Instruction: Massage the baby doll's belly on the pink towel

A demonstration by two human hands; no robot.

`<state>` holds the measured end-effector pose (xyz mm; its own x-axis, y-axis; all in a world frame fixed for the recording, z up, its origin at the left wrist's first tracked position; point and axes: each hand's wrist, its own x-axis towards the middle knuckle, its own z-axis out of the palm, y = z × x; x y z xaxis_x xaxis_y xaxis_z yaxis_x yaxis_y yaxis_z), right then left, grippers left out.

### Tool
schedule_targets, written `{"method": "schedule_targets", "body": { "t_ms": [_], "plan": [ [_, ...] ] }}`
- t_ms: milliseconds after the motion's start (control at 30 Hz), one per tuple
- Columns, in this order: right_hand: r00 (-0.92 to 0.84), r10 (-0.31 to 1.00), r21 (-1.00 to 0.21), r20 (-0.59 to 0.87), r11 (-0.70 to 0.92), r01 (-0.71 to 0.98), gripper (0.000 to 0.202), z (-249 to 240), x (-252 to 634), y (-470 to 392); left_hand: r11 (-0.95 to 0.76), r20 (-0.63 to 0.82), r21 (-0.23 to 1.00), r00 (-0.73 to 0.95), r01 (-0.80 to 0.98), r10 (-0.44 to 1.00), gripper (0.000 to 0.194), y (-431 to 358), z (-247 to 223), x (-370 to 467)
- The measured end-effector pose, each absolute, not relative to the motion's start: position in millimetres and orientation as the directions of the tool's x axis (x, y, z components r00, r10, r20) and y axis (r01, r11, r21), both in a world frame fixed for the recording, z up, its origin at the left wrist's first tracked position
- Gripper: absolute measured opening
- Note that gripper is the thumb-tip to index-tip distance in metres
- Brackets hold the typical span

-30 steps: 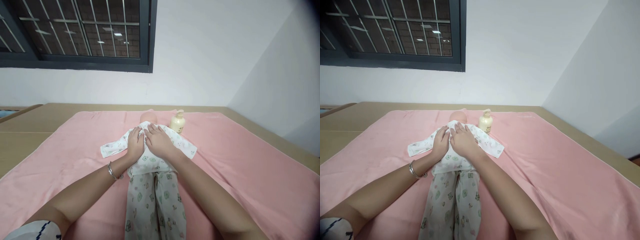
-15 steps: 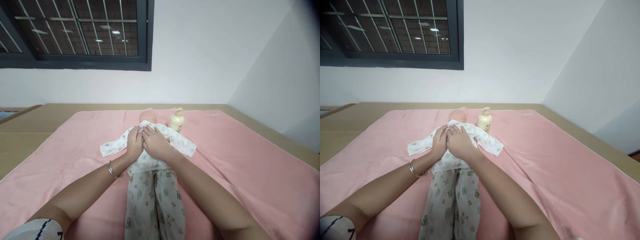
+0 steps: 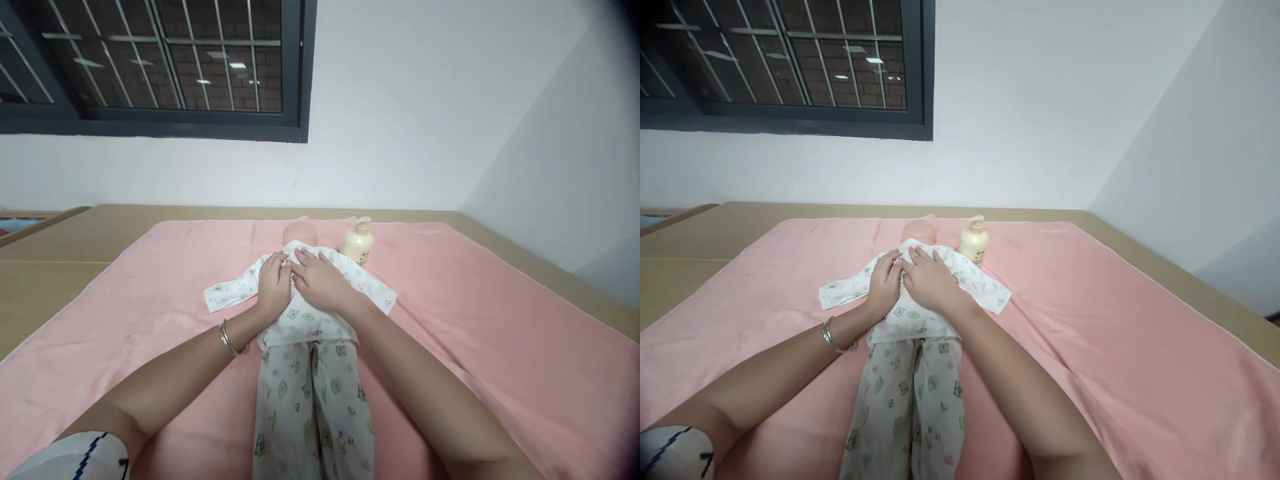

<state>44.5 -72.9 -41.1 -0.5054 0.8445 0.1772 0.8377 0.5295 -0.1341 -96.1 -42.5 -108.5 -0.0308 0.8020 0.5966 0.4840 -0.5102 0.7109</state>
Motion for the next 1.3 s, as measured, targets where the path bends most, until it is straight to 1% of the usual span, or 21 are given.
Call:
{"method": "schedule_targets", "body": {
  "t_ms": [100, 167, 267, 333, 467, 567, 600, 667, 733, 800, 867, 933, 967, 1133, 1200, 1233, 1300],
  "plan": [
    [-0.408, 0.893, -0.262, 0.189, 0.446, 0.856, 0.055, -44.0, 56.0, -58.6, -0.497, 0.585, 0.704, -0.018, 0.507, 0.811, 0.031, -44.5, -108.1, -95.4],
    [-0.320, 0.925, -0.302, 0.206, 0.371, 0.878, 0.061, -48.7, 61.8, -49.9, -0.496, 0.586, 0.689, -0.003, 0.528, 0.810, 0.032, -46.6, -107.7, -94.7],
    [-0.207, 0.957, -0.306, 0.204, 0.263, 0.915, 0.064, -54.4, 64.3, -43.4, -0.517, 0.600, 0.653, 0.039, 0.554, 0.799, 0.035, -48.4, -106.8, -93.8],
    [-0.172, 0.964, -0.287, 0.203, 0.227, 0.931, 0.064, -54.9, 61.6, -44.3, -0.519, 0.592, 0.647, 0.060, 0.559, 0.804, 0.036, -46.9, -106.1, -93.6],
    [-0.168, 0.959, -0.196, 0.228, 0.214, 0.957, 0.055, -49.5, 47.3, -58.5, -0.483, 0.545, 0.643, 0.088, 0.595, 0.834, 0.038, -37.9, -104.3, -95.7],
    [-0.181, 0.948, -0.100, 0.260, 0.213, 0.972, 0.051, -44.2, 35.9, -73.1, -0.479, 0.510, 0.601, 0.155, 0.640, 0.846, 0.043, -32.1, -101.4, -98.7],
    [-0.191, 0.945, -0.085, 0.264, 0.220, 0.972, 0.050, -42.8, 34.2, -76.0, -0.485, 0.503, 0.581, 0.180, 0.654, 0.845, 0.044, -31.7, -100.1, -99.4],
    [-0.193, 0.947, -0.108, 0.256, 0.227, 0.968, 0.047, -40.8, 35.8, -76.3, -0.492, 0.497, 0.534, 0.216, 0.687, 0.841, 0.047, -34.1, -97.4, -99.1],
    [-0.182, 0.957, -0.196, 0.226, 0.227, 0.954, 0.045, -41.0, 43.6, -68.8, -0.483, 0.493, 0.474, 0.233, 0.736, 0.838, 0.048, -41.1, -94.7, -96.6],
    [-0.185, 0.964, -0.282, 0.194, 0.235, 0.930, 0.048, -43.8, 54.0, -57.0, -0.468, 0.489, 0.399, 0.249, 0.788, 0.836, 0.048, -50.7, -92.4, -92.5],
    [-0.197, 0.965, -0.324, 0.175, 0.246, 0.913, 0.053, -47.8, 62.0, -46.3, -0.463, 0.482, 0.327, 0.276, 0.824, 0.831, 0.048, -59.1, -89.9, -89.0],
    [-0.192, 0.967, -0.321, 0.169, 0.239, 0.916, 0.055, -50.8, 63.9, -41.5, -0.466, 0.465, 0.290, 0.302, 0.836, 0.832, 0.048, -61.9, -86.5, -88.2],
    [-0.185, 0.968, -0.308, 0.169, 0.231, 0.923, 0.055, -51.3, 62.1, -42.1, -0.465, 0.449, 0.293, 0.309, 0.835, 0.838, 0.048, -60.5, -84.4, -89.1],
    [-0.154, 0.973, -0.187, 0.172, 0.186, 0.964, 0.050, -44.9, 38.3, -64.9, -0.462, 0.365, 0.397, 0.326, 0.793, 0.872, 0.046, -36.7, -74.3, -101.0],
    [-0.167, 0.971, -0.155, 0.174, 0.194, 0.969, 0.049, -42.0, 31.8, -72.0, -0.456, 0.358, 0.407, 0.321, 0.792, 0.877, 0.044, -30.9, -73.2, -103.1],
    [-0.170, 0.970, -0.159, 0.175, 0.198, 0.967, 0.049, -41.3, 31.1, -72.9, -0.448, 0.357, 0.397, 0.315, 0.801, 0.879, 0.044, -30.9, -73.5, -102.7],
    [-0.175, 0.968, -0.213, 0.179, 0.212, 0.954, 0.049, -41.7, 35.3, -68.9, -0.435, 0.368, 0.352, 0.305, 0.829, 0.878, 0.046, -36.7, -75.1, -99.2]
  ]
}}
